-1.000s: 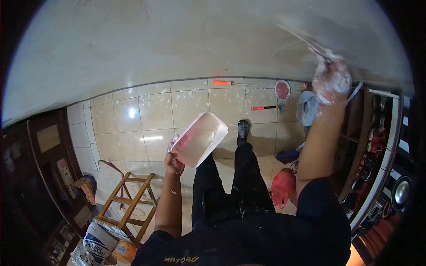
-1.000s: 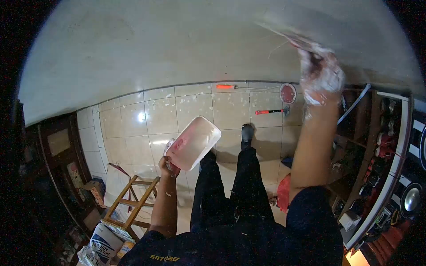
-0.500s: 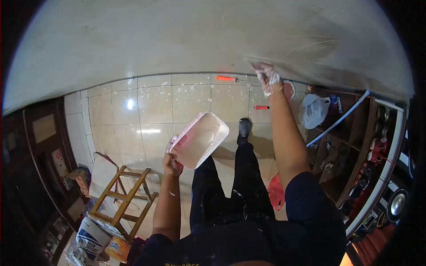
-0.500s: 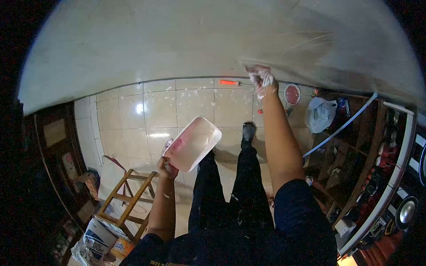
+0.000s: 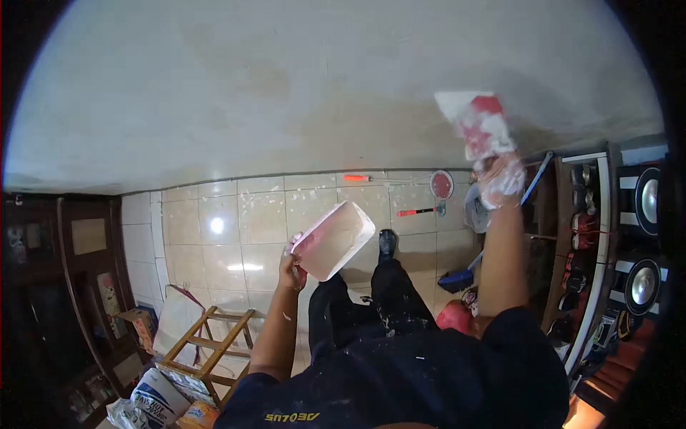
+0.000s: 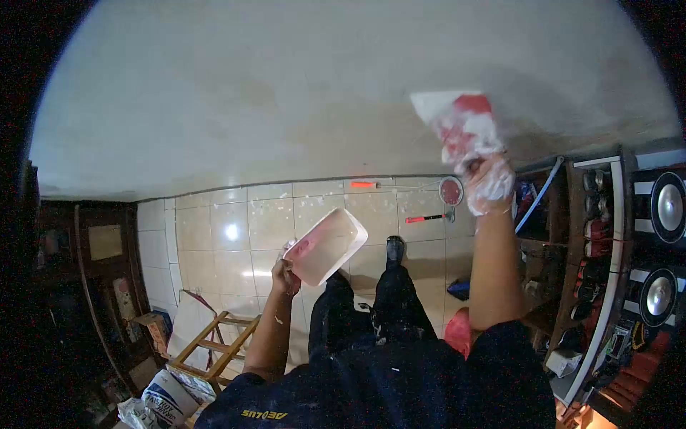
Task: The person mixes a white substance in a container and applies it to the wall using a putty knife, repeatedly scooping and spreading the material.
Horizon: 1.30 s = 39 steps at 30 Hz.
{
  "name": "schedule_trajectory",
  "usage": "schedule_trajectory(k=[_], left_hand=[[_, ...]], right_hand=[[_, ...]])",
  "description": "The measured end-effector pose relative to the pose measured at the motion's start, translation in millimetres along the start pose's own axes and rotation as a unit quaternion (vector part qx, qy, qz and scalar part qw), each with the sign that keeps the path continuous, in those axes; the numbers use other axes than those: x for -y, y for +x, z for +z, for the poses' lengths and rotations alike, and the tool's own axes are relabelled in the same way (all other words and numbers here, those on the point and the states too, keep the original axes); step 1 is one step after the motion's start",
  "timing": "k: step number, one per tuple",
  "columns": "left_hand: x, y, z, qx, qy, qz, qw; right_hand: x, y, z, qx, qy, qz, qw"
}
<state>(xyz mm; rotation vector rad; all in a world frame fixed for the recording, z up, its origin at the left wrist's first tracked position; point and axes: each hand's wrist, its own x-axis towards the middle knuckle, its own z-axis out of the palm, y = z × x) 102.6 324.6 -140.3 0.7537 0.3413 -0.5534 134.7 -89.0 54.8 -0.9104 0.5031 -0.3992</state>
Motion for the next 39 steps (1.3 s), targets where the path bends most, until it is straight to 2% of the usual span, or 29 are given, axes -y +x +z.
schedule_trajectory(k=[2,3,4,5,6,7,8,9,10,12,13,15,16,18,19,21,25,28,30,32,33,34,36,38,39], left_hand=[[-10,-13,23,0.012,0.013,0.027,0.999],[-15,-20,32,0.020,0.024,0.045,0.998],[-17,-23,34,0.050,0.046,0.052,0.996],[-20,-28,45,0.017,0.057,0.060,0.996],[-20,-15,53,0.036,0.032,0.020,0.999],[-21,-11,56,0.058,0.005,-0.019,0.998],[-24,-16,68,0.065,0.030,-0.006,0.997],[-29,-19,85,0.074,0.055,0.005,0.996],[-32,-19,94,0.100,0.064,0.003,0.993],[-39,-29,117,0.099,0.095,-0.004,0.991],[-43,-31,124,0.100,0.096,-0.002,0.990],[-42,-42,139,0.109,0.130,-0.035,0.985],[-39,-50,146,0.115,0.135,-0.032,0.984],[-30,-64,169,0.119,0.107,-0.029,0.987],[-22,-80,186,0.086,0.070,-0.017,0.994],[4,-91,198,0.086,0.061,-0.002,0.994],[77,-99,206,0.097,0.052,0.009,0.994],[125,-96,216,0.093,0.004,-0.008,0.996],[154,-95,228,0.022,-0.021,0.000,1.000],[173,-94,239,-0.004,-0.022,0.009,1.000],[177,-97,245,-0.011,-0.005,0.023,1.000],[182,-101,248,-0.020,0.010,0.036,0.999],[193,-110,252,-0.008,0.028,0.050,0.998],[197,-117,254,0.014,0.060,0.078,0.995],[197,-120,252,0.019,0.074,0.073,0.994]], right_hand=[[-23,-35,11,-0.126,-0.048,0.007,0.991],[-38,-53,-10,0.012,-0.044,-0.042,0.998],[-41,-72,-3,0.017,-0.085,-0.050,0.995],[-44,-85,-8,0.047,-0.159,-0.072,0.983],[-44,-86,-17,0.074,-0.233,-0.094,0.965],[-43,-100,-18,0.075,-0.230,-0.085,0.966],[-36,-115,-15,0.095,-0.394,-0.158,0.901],[-24,-126,-10,0.111,-0.543,-0.225,0.801],[7,-143,21,0.190,-0.632,-0.282,0.696],[19,-161,31,0.252,-0.679,-0.336,0.603],[26,-171,39,0.252,-0.677,-0.339,0.603],[39,-193,43,0.399,-0.660,-0.355,0.528],[36,-201,34,0.393,-0.660,-0.361,0.529],[26,-207,8,0.433,-0.684,-0.383,0.445],[29,-211,-3,0.426,-0.685,-0.394,0.440],[38,-220,-25,0.501,-0.637,-0.378,0.447],[74,-239,-90,0.518,-0.631,-0.395,0.423],[100,-254,-137,0.510,-0.623,-0.401,0.437],[117,-260,-170,0.514,-0.617,-0.394,0.446],[135,-267,-195,0.513,-0.585,-0.384,0.497],[142,-266,-205,0.491,-0.554,-0.372,0.559],[147,-264,-218,0.490,-0.555,-0.365,0.565],[154,-258,-247,0.344,-0.541,-0.289,0.711],[176,-267,-225,0.240,-0.530,-0.263,0.770],[179,-267,-221,0.242,-0.540,-0.279,0.756]])
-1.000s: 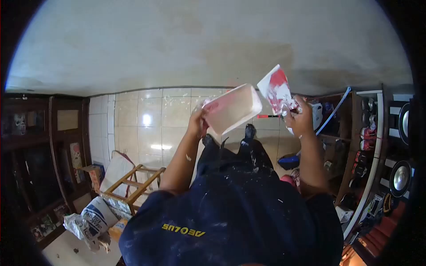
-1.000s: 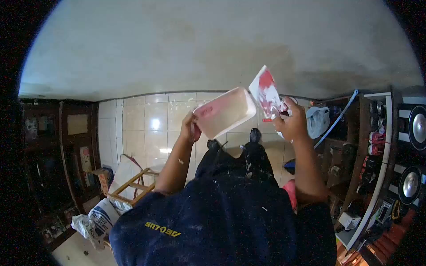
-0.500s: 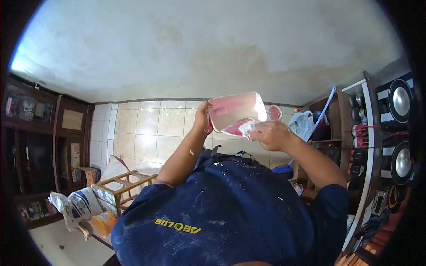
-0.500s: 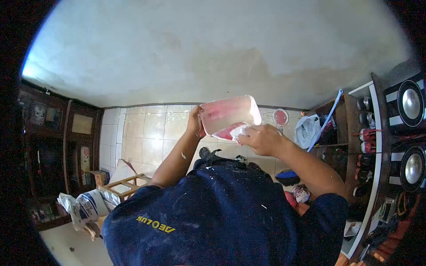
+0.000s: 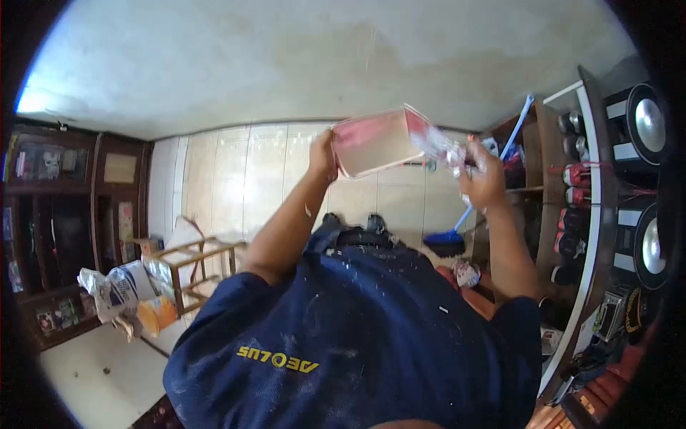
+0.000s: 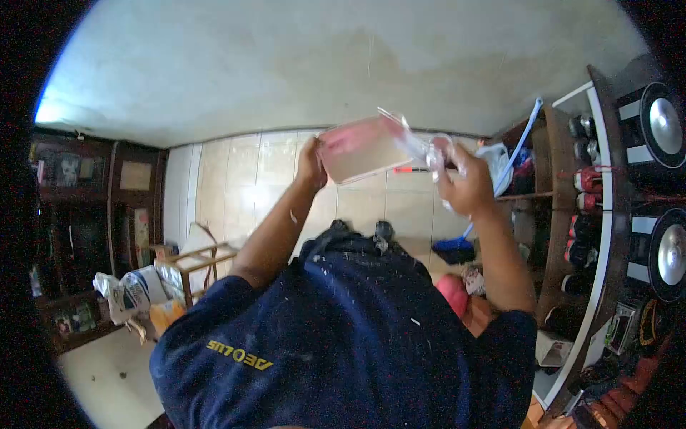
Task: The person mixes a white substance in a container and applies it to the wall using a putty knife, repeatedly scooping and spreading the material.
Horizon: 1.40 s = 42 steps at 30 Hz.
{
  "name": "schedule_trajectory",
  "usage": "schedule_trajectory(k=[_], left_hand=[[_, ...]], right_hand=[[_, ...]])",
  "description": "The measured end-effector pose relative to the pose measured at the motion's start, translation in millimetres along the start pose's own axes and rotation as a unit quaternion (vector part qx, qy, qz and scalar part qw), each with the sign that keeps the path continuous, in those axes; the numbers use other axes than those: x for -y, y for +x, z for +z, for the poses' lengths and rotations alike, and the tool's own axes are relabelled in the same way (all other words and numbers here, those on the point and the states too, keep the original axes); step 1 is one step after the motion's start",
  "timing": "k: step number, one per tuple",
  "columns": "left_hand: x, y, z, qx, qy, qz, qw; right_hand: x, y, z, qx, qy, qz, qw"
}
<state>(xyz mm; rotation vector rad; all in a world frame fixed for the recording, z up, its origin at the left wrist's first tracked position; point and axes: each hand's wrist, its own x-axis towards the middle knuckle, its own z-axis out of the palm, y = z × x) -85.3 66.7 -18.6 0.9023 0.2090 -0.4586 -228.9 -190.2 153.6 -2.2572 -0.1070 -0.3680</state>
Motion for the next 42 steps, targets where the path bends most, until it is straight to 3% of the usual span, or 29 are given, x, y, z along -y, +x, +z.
schedule_trajectory(k=[2,4,9,14,17,19,20,23,24,27,33,35,42], left_hand=[[-11,-24,22,0.012,0.013,0.018,1.000],[-12,-34,22,0.020,0.017,0.001,1.000],[-23,-73,25,0.041,0.012,-0.022,0.999],[-27,-101,-16,0.018,-0.074,-0.008,0.997],[-23,-114,-66,0.007,-0.036,-0.002,0.999],[-36,-139,-83,0.000,-0.070,-0.016,0.997],[-41,-149,-93,-0.006,-0.104,-0.019,0.994],[-67,-184,-121,0.003,-0.129,0.007,0.992],[-66,-188,-137,-0.041,-0.130,0.007,0.991],[-69,-212,-178,-0.059,-0.107,0.023,0.992],[-89,-255,-212,-0.021,-0.096,0.025,0.995],[-98,-266,-218,-0.033,-0.102,0.032,0.994],[-110,-283,-246,-0.026,-0.079,0.025,0.996]], right_hand=[[-2,7,7,0.004,-0.014,-0.015,1.000],[1,12,20,0.035,-0.119,-0.131,0.984],[16,7,56,0.089,-0.230,-0.193,0.950],[46,-17,104,0.178,-0.188,-0.156,0.953],[70,-20,129,0.193,-0.143,-0.146,0.960],[98,-13,141,0.155,-0.234,-0.202,0.938],[97,-15,158,0.143,-0.217,-0.243,0.935],[118,-36,202,0.202,-0.253,-0.344,0.881],[128,-45,214,0.220,-0.231,-0.353,0.880],[166,-56,232,0.265,-0.186,-0.331,0.886],[208,-67,273,0.190,-0.231,-0.310,0.903],[220,-80,283,0.296,-0.223,-0.354,0.859],[233,-80,298,0.250,-0.235,-0.340,0.875]])
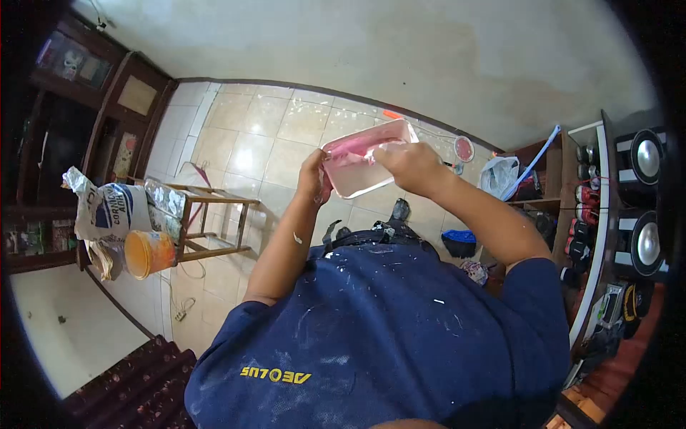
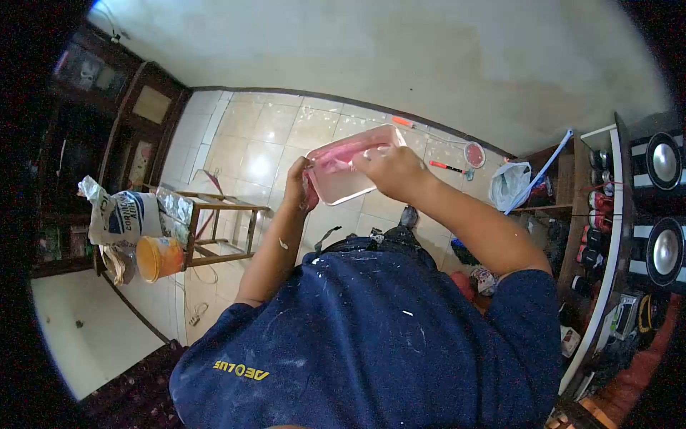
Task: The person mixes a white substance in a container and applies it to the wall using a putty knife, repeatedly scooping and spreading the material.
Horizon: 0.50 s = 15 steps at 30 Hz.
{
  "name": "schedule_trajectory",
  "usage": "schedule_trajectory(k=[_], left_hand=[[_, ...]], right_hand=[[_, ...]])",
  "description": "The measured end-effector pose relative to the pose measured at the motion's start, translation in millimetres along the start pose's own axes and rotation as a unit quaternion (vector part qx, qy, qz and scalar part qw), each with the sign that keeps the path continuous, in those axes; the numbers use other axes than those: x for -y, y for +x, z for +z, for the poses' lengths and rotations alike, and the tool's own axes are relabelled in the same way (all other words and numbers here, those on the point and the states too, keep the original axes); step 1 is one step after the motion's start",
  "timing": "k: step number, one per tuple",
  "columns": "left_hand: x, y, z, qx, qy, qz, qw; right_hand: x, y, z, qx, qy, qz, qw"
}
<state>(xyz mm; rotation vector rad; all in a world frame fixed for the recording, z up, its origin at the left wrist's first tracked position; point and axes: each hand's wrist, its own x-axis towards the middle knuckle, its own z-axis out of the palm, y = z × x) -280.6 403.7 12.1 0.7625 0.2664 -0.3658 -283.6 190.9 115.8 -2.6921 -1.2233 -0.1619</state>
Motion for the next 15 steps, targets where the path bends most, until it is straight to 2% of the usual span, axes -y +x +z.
schedule_trajectory(k=[2,5,9,10,11,12,15], left_hand=[[-2,1,2,-0.021,0.012,0.021,0.999],[0,5,-4,-0.008,0.016,0.012,1.000],[-5,3,14,-0.015,-0.040,0.001,0.999],[-4,9,13,-0.006,-0.030,0.004,1.000],[-3,16,10,0.003,-0.020,0.007,1.000],[5,31,-12,0.018,0.018,-0.008,1.000],[3,30,15,0.031,0.046,-0.009,0.998]], right_hand=[[6,1,2,0.067,0.002,-0.011,0.998],[13,3,-6,0.051,0.065,0.009,0.997],[-2,6,-9,0.024,0.015,0.071,0.997],[-9,5,3,0.017,0.016,0.009,1.000],[-12,-1,7,0.015,0.016,0.013,1.000],[-6,-3,-3,0.043,0.037,0.019,0.998],[-14,-11,-16,0.077,0.054,0.043,0.995]])
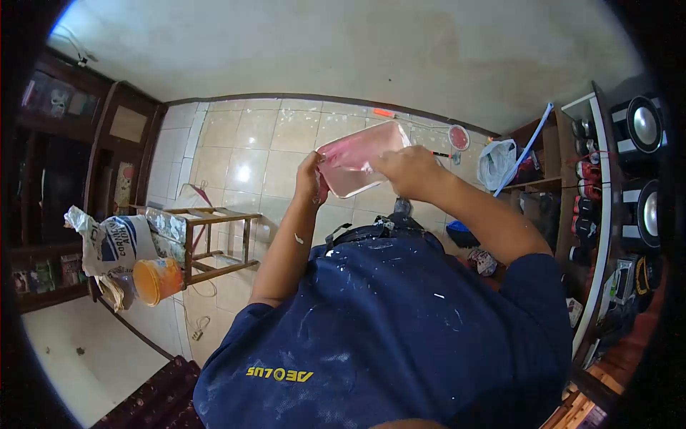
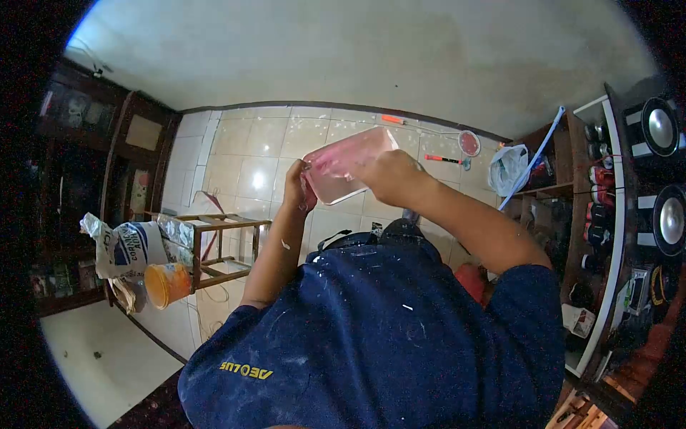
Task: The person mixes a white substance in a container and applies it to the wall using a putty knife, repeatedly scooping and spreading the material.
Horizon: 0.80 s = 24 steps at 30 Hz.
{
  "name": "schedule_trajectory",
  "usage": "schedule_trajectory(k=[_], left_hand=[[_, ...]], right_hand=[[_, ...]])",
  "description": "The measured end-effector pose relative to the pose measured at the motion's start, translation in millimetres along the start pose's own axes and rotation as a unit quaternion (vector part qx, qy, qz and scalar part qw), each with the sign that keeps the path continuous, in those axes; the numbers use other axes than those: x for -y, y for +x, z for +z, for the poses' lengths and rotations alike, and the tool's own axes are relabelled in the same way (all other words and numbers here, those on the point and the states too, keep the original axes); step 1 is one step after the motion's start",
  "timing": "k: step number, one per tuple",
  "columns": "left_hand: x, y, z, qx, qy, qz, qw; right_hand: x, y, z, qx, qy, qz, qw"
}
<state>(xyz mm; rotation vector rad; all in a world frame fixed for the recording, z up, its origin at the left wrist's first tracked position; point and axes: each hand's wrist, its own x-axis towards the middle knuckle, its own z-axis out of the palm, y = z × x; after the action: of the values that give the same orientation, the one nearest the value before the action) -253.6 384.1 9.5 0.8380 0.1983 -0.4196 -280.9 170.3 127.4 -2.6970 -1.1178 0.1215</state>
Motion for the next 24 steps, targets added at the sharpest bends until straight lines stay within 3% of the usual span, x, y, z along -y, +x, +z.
schedule_trajectory(k=[2,8,11,13,14,16,17,19,20,22,24], left_hand=[[3,8,11,-0.001,-0.015,-0.001,1.000],[19,55,28,-0.015,0.022,-0.009,1.000],[22,71,57,-0.016,-0.010,0.007,1.000],[28,89,70,-0.010,-0.024,0.010,1.000],[32,100,74,-0.010,-0.030,0.016,0.999],[42,118,82,-0.020,-0.037,0.014,0.999],[45,128,87,-0.016,-0.018,0.006,1.000],[46,140,112,-0.015,0.008,0.006,1.000],[53,149,116,-0.019,0.007,0.003,1.000],[64,170,116,-0.018,-0.011,0.001,1.000],[76,185,118,-0.031,-0.012,0.004,0.999]], right_hand=[[-16,-3,5,-0.131,-0.017,0.022,0.991],[-60,-30,3,-0.038,-0.009,0.071,0.997],[-92,-48,-17,-0.244,0.107,0.181,0.947],[-139,-57,6,-0.267,0.315,0.310,0.856],[-167,-64,29,-0.324,0.452,0.262,0.789],[-197,-73,47,-0.332,0.613,0.292,0.655],[-207,-77,53,-0.327,0.617,0.297,0.651],[-226,-83,58,-0.339,0.739,0.301,0.498],[-236,-86,61,-0.336,0.741,0.305,0.495],[-251,-88,66,-0.346,0.809,0.322,0.348],[-269,-88,68,-0.331,0.824,0.323,0.327]])
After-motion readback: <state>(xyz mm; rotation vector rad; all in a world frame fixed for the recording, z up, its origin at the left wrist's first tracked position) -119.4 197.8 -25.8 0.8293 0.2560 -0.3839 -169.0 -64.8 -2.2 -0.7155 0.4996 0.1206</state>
